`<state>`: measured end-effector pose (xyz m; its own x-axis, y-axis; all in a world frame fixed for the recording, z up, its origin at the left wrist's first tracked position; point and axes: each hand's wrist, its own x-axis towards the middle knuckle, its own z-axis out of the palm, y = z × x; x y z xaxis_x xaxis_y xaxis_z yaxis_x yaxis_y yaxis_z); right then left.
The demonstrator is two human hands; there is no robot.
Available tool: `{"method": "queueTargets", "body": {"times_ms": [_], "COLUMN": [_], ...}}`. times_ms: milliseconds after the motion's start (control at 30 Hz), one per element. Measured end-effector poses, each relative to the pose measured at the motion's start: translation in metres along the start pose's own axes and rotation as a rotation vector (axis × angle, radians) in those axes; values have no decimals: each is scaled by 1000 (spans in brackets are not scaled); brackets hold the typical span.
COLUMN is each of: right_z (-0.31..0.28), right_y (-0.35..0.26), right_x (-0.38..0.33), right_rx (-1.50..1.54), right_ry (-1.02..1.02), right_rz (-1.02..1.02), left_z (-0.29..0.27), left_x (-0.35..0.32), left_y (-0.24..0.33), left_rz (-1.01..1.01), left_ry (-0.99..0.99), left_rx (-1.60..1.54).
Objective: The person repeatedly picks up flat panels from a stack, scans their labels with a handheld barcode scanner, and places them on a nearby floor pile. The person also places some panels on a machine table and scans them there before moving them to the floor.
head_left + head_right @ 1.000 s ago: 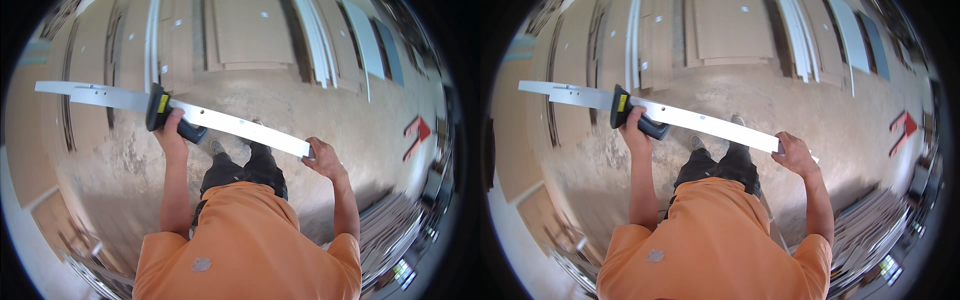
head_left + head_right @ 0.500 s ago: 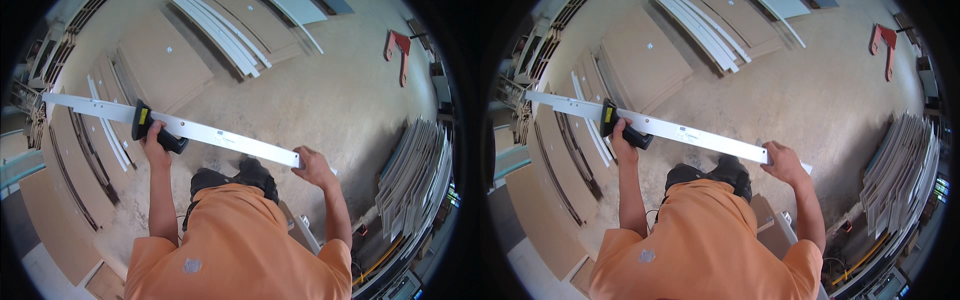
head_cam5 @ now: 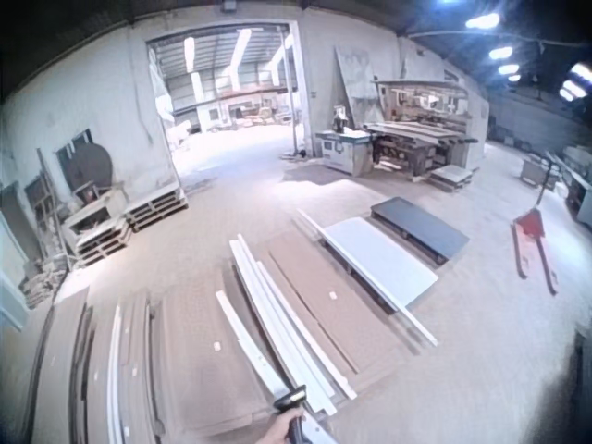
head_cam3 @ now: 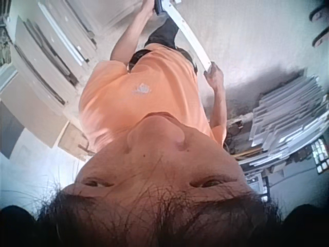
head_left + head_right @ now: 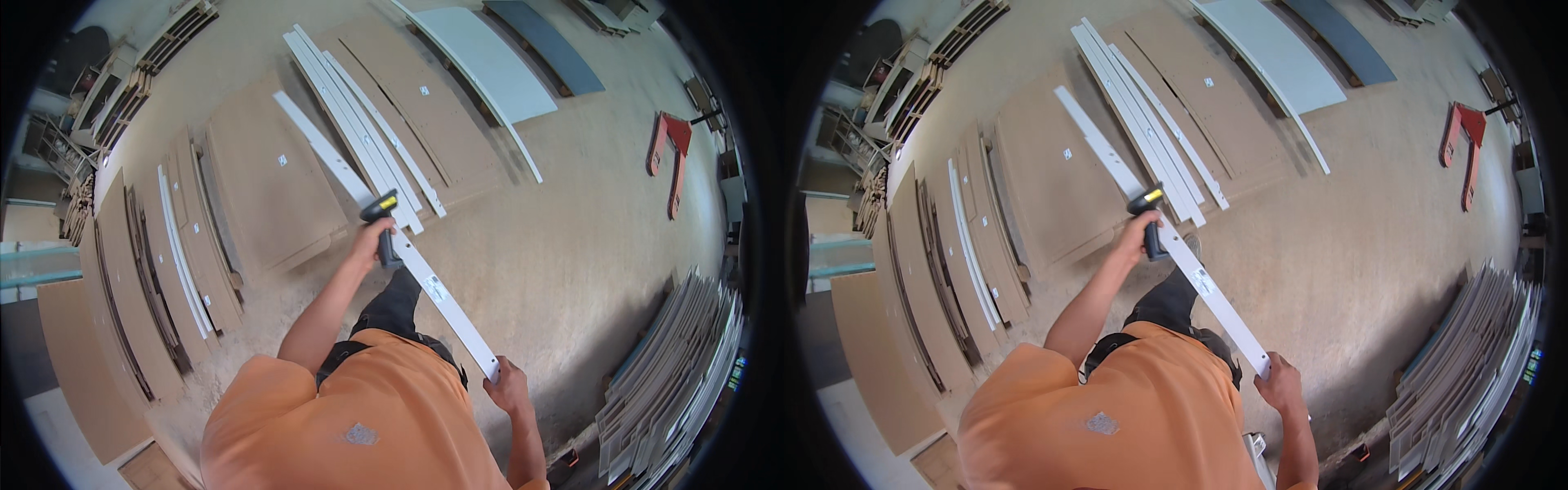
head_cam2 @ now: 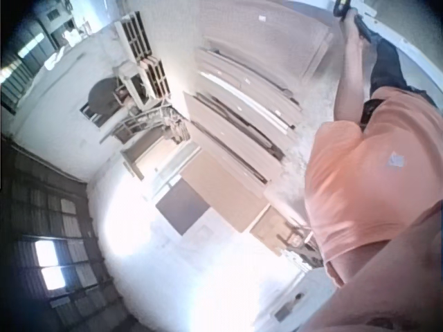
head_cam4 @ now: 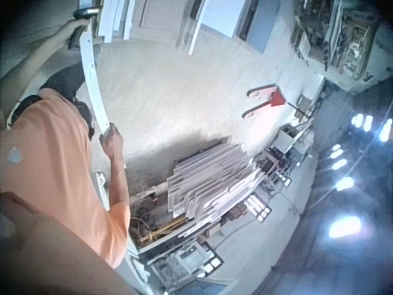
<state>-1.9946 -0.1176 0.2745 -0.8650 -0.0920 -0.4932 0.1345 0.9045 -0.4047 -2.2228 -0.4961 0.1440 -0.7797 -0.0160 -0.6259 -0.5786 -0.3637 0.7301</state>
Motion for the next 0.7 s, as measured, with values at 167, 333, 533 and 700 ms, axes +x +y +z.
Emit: {"method": "queueTargets", "body": {"times_ms": [167, 333, 533, 700], "right_z": [0, 3, 25, 57], "right_y": [-13, 2, -10, -48], "right_x": [62, 187, 394, 505], "right_rx": [-94, -59, -72, -50], "right_ry": [174, 215, 216, 151], "right_rz": [50, -16, -82, -106], "left_z": [47, 32, -62, -92], "left_x": [39, 48, 24, -65], "left_y": [27, 42, 19, -59], "left_rz": [-75, 76, -6, -223], "left_ry": [-28, -102, 348, 814], "left_rx": [60, 207, 380, 147]}}
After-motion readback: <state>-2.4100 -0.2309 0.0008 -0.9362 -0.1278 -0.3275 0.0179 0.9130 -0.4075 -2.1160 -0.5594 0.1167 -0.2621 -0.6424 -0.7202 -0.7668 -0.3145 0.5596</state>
